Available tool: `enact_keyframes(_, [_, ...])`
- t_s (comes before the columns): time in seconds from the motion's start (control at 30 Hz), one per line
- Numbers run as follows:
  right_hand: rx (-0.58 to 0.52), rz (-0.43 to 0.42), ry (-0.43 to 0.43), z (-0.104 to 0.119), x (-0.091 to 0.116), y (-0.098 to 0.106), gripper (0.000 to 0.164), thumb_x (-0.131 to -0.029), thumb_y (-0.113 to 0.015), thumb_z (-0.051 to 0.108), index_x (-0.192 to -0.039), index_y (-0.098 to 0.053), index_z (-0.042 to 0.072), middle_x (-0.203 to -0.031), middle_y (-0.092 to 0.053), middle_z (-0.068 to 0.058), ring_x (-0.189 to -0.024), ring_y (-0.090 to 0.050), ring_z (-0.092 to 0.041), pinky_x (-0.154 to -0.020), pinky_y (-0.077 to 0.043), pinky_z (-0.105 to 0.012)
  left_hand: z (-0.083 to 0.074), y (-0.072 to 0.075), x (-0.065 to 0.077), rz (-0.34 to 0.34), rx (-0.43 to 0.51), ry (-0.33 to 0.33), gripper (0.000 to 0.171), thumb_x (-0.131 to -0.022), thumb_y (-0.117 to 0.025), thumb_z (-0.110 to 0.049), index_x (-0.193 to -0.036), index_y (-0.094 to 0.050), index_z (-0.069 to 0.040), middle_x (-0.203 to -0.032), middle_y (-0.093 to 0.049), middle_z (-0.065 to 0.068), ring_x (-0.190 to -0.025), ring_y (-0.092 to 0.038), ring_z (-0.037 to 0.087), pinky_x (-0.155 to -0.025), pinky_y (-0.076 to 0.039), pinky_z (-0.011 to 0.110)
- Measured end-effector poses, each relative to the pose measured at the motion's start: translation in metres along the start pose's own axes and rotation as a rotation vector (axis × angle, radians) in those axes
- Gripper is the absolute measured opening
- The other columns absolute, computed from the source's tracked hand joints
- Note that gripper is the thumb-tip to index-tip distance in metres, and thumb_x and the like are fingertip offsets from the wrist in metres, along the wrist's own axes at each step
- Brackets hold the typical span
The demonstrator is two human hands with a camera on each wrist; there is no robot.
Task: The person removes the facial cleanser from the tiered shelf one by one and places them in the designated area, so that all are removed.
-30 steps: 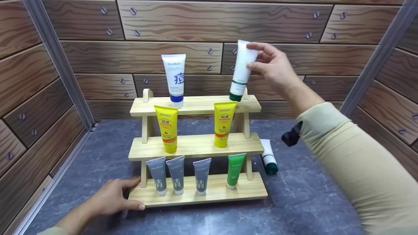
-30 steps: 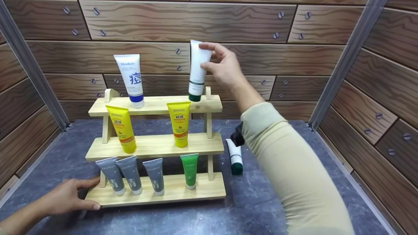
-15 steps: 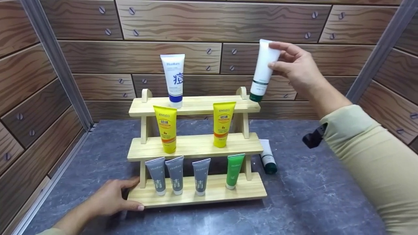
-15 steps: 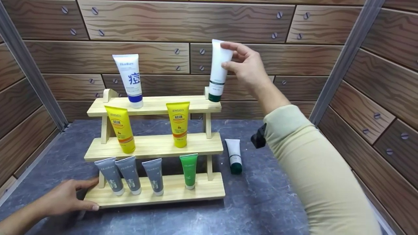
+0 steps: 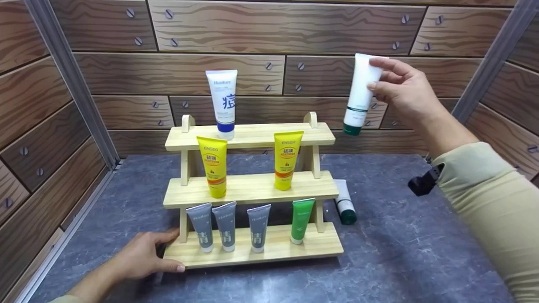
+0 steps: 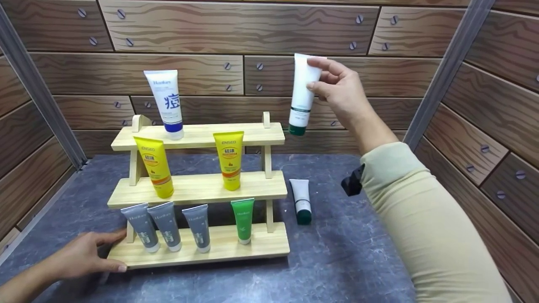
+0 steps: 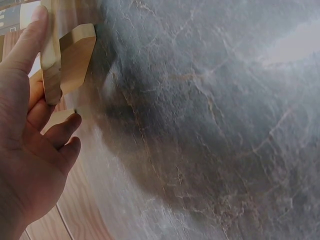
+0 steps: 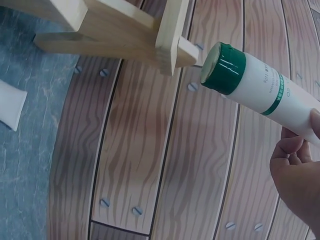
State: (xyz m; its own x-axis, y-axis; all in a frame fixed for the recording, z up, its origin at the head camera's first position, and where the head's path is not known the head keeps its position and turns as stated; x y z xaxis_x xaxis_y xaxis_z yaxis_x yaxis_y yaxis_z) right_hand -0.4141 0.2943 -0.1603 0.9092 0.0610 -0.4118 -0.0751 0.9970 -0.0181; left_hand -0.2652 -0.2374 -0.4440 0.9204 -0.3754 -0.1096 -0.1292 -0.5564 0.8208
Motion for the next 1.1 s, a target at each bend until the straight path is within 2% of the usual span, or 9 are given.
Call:
enact_keyframes(0.27, [0.003,-0.022,-0.019,-0.012,0.003,0.019,0.041,-0.091,-0.079,-0.008,-0.126,-0.077,0.012,-0.110,-0.076,-0.005,-0.088,-0.066,-0.015,-0.066,-0.054,-0.021,0.000,0.001,0.001,-0.007,0.001,0.005,0.097,-0.070,-0.096,-0.054,-0.143,-0.064,0.003,-0.136,-0.067,0.025,-0.126,-0.064,0.042,-0.107,-0.050,0.061])
enact_keyframes(0.53, [0.144,-0.060,-0.051,-0.032,0.011,0.044,0.038,-0.093,-0.080,-0.001,-0.125,-0.079,0.020,-0.102,-0.077,0.002,-0.076,-0.064,-0.009,-0.062,-0.053,-0.018,-0.001,0.000,0.000,0.002,0.004,-0.004,0.097,-0.071,-0.096,-0.053,-0.143,-0.063,0.004,-0.137,-0.066,0.025,-0.126,-0.064,0.043,-0.108,-0.049,0.061])
enact_keyframes(0.8, [0.287,-0.055,-0.121,-0.060,0.021,0.063,0.039,-0.097,-0.078,0.009,-0.134,-0.074,0.023,-0.105,-0.074,0.008,-0.089,-0.067,-0.008,-0.071,-0.054,-0.019,-0.001,-0.001,-0.001,0.009,0.015,-0.006,0.096,-0.072,-0.096,-0.052,-0.144,-0.062,0.003,-0.138,-0.067,0.024,-0.127,-0.063,0.039,-0.108,-0.049,0.060])
enact_keyframes(1.1, [0.168,-0.010,-0.157,-0.089,0.032,0.074,0.039,-0.095,-0.080,0.006,-0.131,-0.076,0.019,-0.104,-0.074,0.004,-0.087,-0.066,-0.009,-0.067,-0.053,-0.019,-0.001,0.000,-0.001,0.010,0.004,-0.003,0.097,-0.071,-0.096,-0.053,-0.143,-0.063,0.004,-0.139,-0.065,0.025,-0.128,-0.063,0.042,-0.108,-0.048,0.062])
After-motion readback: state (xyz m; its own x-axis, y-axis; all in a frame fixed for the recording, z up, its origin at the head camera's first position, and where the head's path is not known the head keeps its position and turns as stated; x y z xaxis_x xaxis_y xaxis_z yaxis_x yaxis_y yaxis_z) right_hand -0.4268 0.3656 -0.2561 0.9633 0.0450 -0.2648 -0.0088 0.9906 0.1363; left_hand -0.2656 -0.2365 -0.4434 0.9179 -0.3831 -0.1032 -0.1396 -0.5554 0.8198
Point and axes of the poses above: each hand's wrist, its own x-axis away from the middle knuckle, its own y-axis out of the back of the hand, z = x × y, the point moved 6 cm from there along -x, towards the middle knuckle
